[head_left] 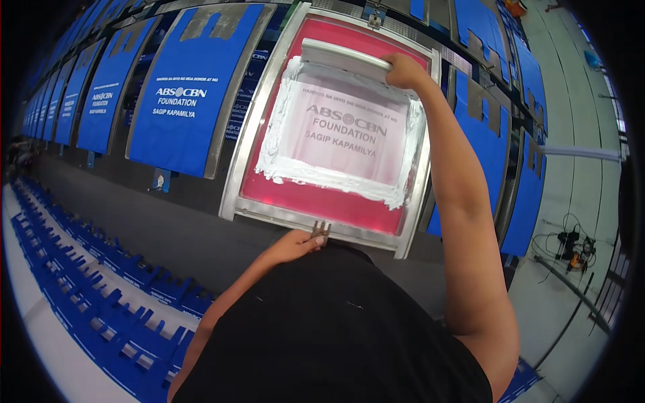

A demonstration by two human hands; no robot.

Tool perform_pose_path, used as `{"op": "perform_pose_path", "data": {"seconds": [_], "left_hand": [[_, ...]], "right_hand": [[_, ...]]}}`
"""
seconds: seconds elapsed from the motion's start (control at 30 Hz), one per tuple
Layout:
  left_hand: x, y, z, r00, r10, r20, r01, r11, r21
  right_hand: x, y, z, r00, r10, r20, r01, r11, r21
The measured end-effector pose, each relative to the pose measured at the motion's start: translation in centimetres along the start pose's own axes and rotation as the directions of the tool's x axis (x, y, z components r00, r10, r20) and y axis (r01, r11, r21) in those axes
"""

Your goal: The person uses a squeegee to spread white ink across a red screen printing frame. They repeatedly pull the squeegee from the top to the bottom of the frame to ensure even coverage of the ink over the mesh surface.

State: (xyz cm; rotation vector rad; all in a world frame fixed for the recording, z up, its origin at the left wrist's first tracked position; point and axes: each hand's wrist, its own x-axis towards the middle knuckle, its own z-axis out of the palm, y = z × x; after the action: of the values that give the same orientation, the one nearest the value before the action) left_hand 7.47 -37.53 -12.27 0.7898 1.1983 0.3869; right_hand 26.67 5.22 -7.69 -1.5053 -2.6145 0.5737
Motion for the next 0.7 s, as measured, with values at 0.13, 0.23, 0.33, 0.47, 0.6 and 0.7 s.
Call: {"op": "perform_pose_path", "data": {"seconds": [0.13, 0.23, 0.33, 0.47, 0.6, 0.7], "left_hand": [[-0.1, 0.6, 0.1, 0.999, 0.038, 0.014, -0.039, 0.996, 0.085], [-0.1, 0.8, 0.4, 0.999, 0.034, 0.004, -0.035, 0.997, 0.067], [-0.3, 1.6, 1.0, 0.997, 0.078, 0.003, -0.078, 0.995, 0.059], [1.2, -0.3, 0.8, 0.998, -0.018, -0.059, 0.029, 0.980, 0.198], [2.8, -3.4, 0.4, 0.969, -0.091, -0.230, 0.158, 0.943, 0.293], [2.0, -2.2, 1.2, 0.952, -0.093, -0.293, 0.173, 0.949, 0.263]], "right_hand": [[-6.2, -3.0, 0.8, 0.999, 0.035, 0.006, -0.035, 0.999, -0.021], [-15.1, -8.6, 2.8, 0.996, 0.065, 0.068, -0.061, 0.996, -0.065], [-25.2, -12.6, 6.9, 0.993, -0.005, -0.122, 0.003, 1.000, -0.010], [-29.6, -13.8, 9.0, 0.982, -0.024, -0.189, 0.034, 0.998, 0.048], [-27.9, -11.5, 7.2, 0.986, 0.001, -0.168, 0.001, 1.000, 0.013], [-28.1, -7.2, 5.0, 0.984, 0.050, -0.174, -0.056, 0.998, -0.033]]}}
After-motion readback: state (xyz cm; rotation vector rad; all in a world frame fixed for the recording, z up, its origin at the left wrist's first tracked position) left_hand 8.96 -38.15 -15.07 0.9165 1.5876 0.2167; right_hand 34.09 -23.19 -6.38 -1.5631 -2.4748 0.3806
